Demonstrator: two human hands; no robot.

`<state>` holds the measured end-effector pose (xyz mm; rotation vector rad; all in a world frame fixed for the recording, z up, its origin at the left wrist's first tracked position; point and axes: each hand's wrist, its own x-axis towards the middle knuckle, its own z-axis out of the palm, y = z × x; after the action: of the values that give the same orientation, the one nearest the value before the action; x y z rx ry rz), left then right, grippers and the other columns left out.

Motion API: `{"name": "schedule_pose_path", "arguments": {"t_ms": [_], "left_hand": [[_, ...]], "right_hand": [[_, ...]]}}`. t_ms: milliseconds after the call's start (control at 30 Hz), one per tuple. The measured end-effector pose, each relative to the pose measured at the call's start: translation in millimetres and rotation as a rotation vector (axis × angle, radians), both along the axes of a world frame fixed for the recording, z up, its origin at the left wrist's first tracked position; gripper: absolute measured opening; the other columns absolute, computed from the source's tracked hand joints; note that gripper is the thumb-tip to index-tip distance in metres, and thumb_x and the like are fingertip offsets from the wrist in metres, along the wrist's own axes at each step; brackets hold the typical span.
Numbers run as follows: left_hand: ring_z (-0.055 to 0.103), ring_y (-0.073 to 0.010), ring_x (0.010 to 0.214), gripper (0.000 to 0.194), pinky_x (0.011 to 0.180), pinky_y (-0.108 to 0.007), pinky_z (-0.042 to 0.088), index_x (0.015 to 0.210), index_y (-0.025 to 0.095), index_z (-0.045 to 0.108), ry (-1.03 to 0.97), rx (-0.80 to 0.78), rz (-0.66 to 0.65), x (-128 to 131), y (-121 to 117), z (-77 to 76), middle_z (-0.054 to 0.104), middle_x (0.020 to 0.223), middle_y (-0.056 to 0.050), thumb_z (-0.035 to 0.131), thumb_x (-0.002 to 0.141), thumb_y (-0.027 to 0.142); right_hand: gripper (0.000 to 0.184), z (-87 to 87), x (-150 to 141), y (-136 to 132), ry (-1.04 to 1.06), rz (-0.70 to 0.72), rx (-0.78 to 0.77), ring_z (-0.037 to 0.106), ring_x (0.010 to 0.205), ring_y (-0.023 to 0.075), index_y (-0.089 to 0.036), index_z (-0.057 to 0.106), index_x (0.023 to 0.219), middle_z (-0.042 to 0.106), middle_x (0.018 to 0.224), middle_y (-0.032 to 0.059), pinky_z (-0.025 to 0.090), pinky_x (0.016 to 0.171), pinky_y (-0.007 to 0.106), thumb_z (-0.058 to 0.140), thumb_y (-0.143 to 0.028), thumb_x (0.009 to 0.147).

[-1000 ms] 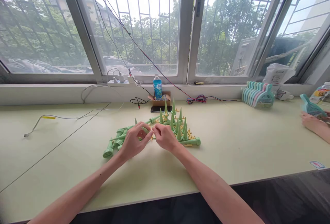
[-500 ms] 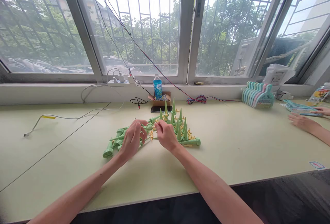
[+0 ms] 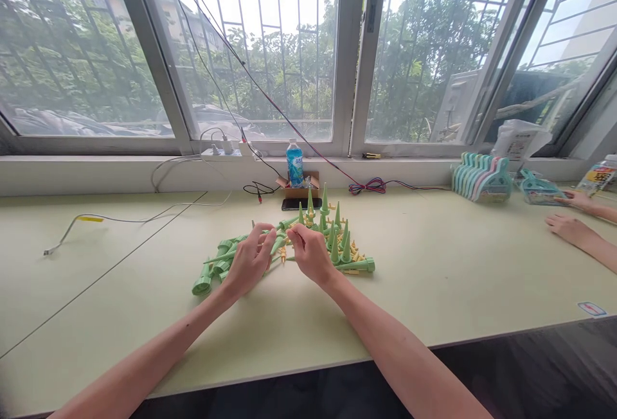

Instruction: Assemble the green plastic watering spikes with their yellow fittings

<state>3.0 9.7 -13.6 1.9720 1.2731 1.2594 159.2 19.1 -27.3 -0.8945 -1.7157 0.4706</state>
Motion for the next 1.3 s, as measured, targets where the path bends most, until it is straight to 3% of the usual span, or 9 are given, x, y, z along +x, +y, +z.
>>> {"name": "schedule_pose_path", "arguments": {"t_ms": [233, 633, 1100, 1300], "left_hand": [[0.044, -0.0104, 0.042, 0.026, 0.048, -0.022, 0.037, 0.097, 0.023, 0.048, 0.082, 0.014, -0.009, 0.2, -3.6, 3.0, 0.052, 0.055, 0.007, 0.036, 0.095, 0.045], [0.051, -0.0067, 0.048, 0.027, 0.044, -0.019, 0.043, 0.108, 0.024, 0.047, -0.001, 0.064, -0.068, -3.5, 0.6, -3.4, 0.054, 0.086, 0.000, 0.051, 0.089, 0.043], [0.049, -0.0055, 0.053, 0.015, 0.042, -0.017, 0.044, 0.092, 0.021, 0.045, 0.017, 0.142, -0.096, -2.4, 1.7, -5.4, 0.053, 0.096, -0.003, 0.053, 0.087, 0.033], [0.049, -0.0042, 0.052, 0.017, 0.042, -0.016, 0.043, 0.099, 0.023, 0.047, 0.030, 0.144, -0.060, -0.7, -0.6, -2.1, 0.052, 0.098, -0.003, 0.053, 0.087, 0.032]], "right_hand": [[0.032, -0.3, -0.2, 0.0, 0.009, 0.008, -0.017, 0.030, 0.053, 0.0104, -0.019, 0.049, 0.074, 0.037, 0.059, -0.0039, 0.028, 0.051, 0.024, 0.040, -0.040, 0.095], [0.032, -3.3, -0.7, 2.9, 0.023, -0.015, -0.040, 0.030, 0.051, 0.0104, -0.020, 0.044, 0.069, 0.036, 0.057, -0.0040, 0.026, 0.049, 0.025, 0.041, -0.040, 0.094], [0.035, -2.5, -0.3, 2.8, -0.022, -0.032, -0.049, 0.031, 0.050, 0.0105, -0.020, 0.040, 0.064, 0.036, 0.055, -0.0038, 0.026, 0.050, 0.025, 0.041, -0.040, 0.094], [0.034, -1.4, -0.7, 2.4, -0.022, -0.048, -0.036, 0.031, 0.050, 0.0105, -0.020, 0.041, 0.066, 0.036, 0.055, -0.0041, 0.026, 0.050, 0.025, 0.040, -0.038, 0.095]]}}
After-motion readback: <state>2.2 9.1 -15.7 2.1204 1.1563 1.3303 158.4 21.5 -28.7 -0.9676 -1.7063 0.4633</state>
